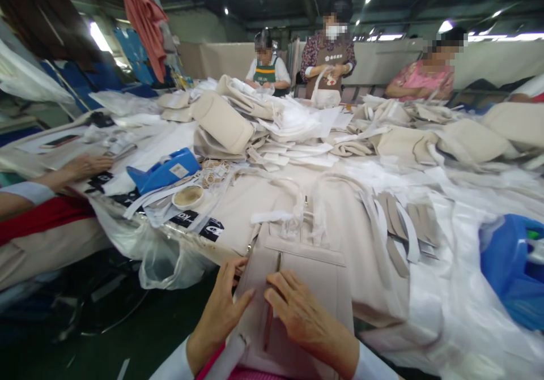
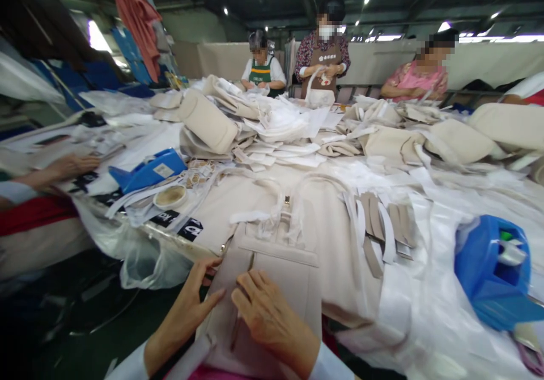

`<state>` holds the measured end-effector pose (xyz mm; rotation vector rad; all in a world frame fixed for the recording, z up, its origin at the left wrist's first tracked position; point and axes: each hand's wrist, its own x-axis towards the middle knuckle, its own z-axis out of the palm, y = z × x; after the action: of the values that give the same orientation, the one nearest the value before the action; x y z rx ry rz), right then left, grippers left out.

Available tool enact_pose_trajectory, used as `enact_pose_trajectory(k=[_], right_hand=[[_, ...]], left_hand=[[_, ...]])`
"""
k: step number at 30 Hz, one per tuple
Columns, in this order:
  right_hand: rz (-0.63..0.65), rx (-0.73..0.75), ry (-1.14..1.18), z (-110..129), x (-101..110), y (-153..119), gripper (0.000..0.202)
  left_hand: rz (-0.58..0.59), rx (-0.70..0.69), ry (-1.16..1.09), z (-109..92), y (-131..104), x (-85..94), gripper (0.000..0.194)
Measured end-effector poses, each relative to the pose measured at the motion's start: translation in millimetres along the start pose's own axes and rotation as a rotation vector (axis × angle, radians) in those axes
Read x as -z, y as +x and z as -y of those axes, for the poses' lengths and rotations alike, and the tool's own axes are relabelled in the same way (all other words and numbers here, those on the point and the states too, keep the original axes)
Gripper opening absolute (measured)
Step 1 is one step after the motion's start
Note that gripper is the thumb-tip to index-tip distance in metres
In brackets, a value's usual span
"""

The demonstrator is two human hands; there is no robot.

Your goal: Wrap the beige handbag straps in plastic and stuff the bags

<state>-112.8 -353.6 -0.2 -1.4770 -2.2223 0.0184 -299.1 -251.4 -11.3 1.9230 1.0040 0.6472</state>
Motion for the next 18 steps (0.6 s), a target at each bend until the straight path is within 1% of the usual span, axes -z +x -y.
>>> enact_pose_trajectory(k=[2,5,9,12,15,18], right_hand=[[-0.063,-0.039,0.060,-2.1,-4.7,-0.7,0.027],[-0.159,-0.058,0.105,-3.6,-11.6,1.0,0.027],[-0.248,-0.072,0.126,-6.4,-17.9,6.5,0.029],[-0.251,-0.081,0.116,-9.8,-21.1,10.0,0.027],[-0.259,-0.081,0.084,-12.2,-22.8,11.6,0.026],[-0.298,-0.099,0.082,-14.5,-21.7,13.4,0.027]], left_hand=[[0.053,0.082,-0.118,1.2,0.7,-2.7,0.050],[0.112,0.168,-0.196,1.0,0.4,-9.8,0.053],[0.131,0.246,-0.046,2.0,-0.6,-21.3,0.063],[0.122,0.292,0.076,4.8,-0.6,-27.1,0.069],[0.123,0.307,0.140,7.4,0.3,-29.1,0.072],[0.138,0.304,0.170,7.7,1.0,-28.4,0.071]])
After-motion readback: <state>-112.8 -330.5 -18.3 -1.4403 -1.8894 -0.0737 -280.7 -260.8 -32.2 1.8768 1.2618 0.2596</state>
